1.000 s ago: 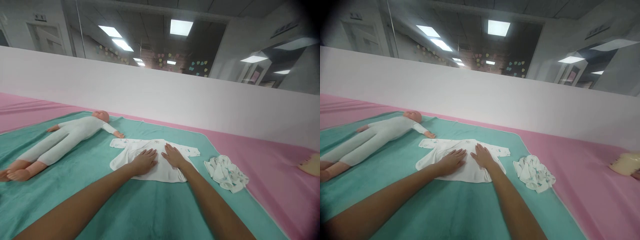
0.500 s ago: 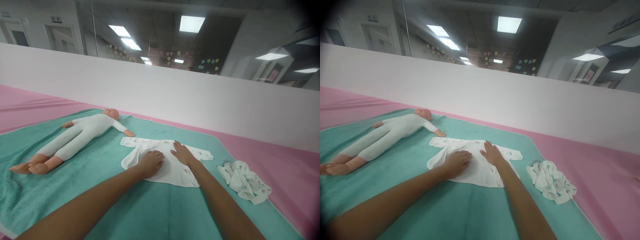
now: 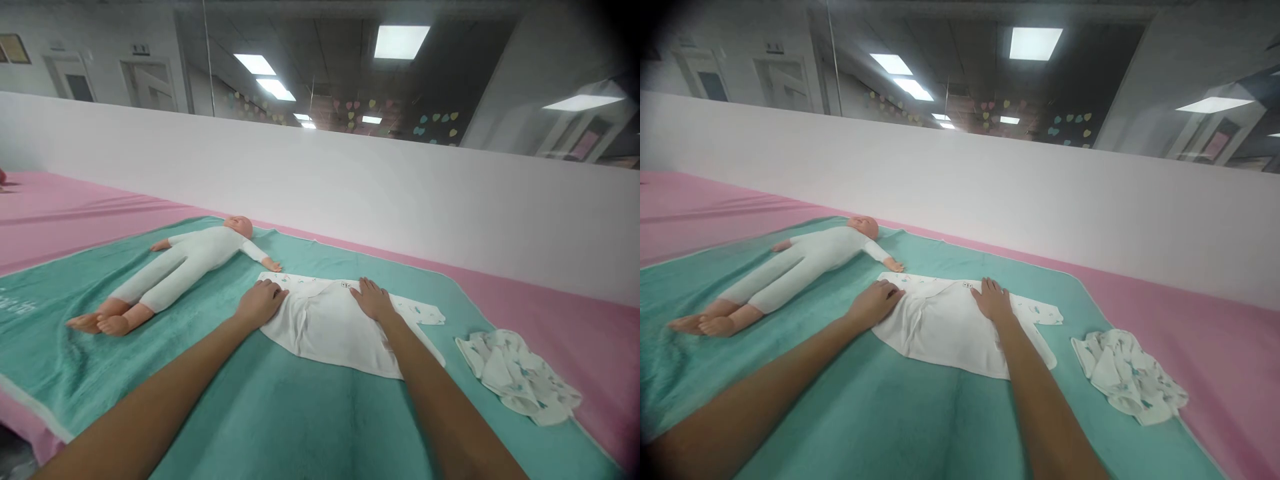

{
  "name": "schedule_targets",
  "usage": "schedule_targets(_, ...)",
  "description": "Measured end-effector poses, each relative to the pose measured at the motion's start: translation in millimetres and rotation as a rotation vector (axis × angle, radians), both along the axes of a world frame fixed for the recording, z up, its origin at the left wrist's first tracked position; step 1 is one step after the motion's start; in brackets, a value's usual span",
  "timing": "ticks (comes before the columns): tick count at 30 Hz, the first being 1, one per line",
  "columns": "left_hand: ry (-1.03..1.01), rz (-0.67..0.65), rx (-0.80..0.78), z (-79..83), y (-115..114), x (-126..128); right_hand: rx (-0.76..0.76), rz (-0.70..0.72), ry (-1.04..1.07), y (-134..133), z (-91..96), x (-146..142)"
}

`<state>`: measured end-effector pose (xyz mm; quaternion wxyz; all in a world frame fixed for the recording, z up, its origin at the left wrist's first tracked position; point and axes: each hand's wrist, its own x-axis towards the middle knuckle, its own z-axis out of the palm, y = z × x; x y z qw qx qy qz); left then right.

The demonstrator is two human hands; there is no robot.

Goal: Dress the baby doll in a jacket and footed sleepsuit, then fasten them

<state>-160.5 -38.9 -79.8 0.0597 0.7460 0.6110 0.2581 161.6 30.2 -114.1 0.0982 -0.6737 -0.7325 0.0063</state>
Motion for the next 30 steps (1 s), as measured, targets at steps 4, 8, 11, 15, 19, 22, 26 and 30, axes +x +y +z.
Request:
schedule_targets(4,-0.123,-0.022,-0.149,3.0,-6,12,0.190,0.088,0.008,-10,4.2,-6)
schedule_targets(8,-0.236,-0.055,-0.271,7.6,-6,13,0.311,0.249,0.074,-26,16.0,-24)
schedule_targets(11,-0.221,-0.035,-0.345,11.9,-6,7,0.302,0.338,0.163,-39,22.6,-49)
schedule_targets(15,-0.087,-0.129,-0.442,21.2,-11,2,0.211,0.450,0.243,-54,26.7,-77)
schedule_targets(19,-0.082,-0.148,-0.482,27.1,-18,2,0.160,0.435,0.271,-57,28.1,-81)
schedule_targets(22,-0.161,-0.173,-0.415,25.6,-19,6,0.177,0.394,0.316,-54,27.7,-78)
schedule_targets(26,-0.307,-0.258,-0.232,24.6,-23,19,0.166,0.328,0.423,-51,25.7,-75)
schedule_targets(30,-0.428,-0.386,-0.180,29.0,-41,43,0.123,0.317,0.509,-45,21.9,-72)
